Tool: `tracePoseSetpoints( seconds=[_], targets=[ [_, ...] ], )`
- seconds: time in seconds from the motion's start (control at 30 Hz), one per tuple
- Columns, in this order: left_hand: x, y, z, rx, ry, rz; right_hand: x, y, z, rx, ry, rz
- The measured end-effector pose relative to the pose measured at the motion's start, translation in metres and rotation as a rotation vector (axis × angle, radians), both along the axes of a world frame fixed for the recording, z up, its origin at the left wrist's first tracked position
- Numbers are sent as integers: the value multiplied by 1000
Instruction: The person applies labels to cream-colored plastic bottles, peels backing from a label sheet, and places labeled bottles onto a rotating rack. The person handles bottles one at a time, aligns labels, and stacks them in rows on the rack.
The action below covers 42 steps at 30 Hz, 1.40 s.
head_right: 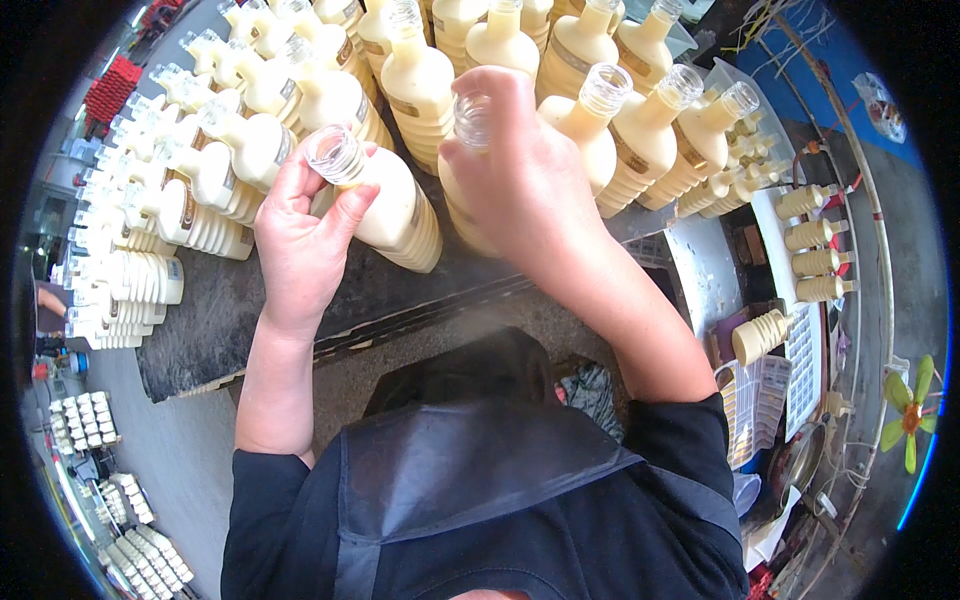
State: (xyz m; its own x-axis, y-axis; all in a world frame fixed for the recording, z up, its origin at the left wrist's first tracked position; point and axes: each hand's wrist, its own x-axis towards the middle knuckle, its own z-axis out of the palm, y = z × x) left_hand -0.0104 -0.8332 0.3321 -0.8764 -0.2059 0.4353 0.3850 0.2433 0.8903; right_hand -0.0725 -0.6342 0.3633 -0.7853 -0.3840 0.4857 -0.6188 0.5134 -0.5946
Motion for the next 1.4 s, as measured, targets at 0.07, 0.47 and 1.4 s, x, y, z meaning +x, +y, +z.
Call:
tracePoseSetpoints(
  seconds=[0.07, 0.47, 1.4],
  targets=[
    [0, -1, 0, 56, -17, -22, -1, 0, 0, -28, 19, -27],
    [2, -2, -5, -16, -41, -12, 7, -3, -10, -148, 44, -62],
    [-39, 233, -100, -35, -828, -1248, 261, 322, -386, -75, -901, -1194]
  ],
)
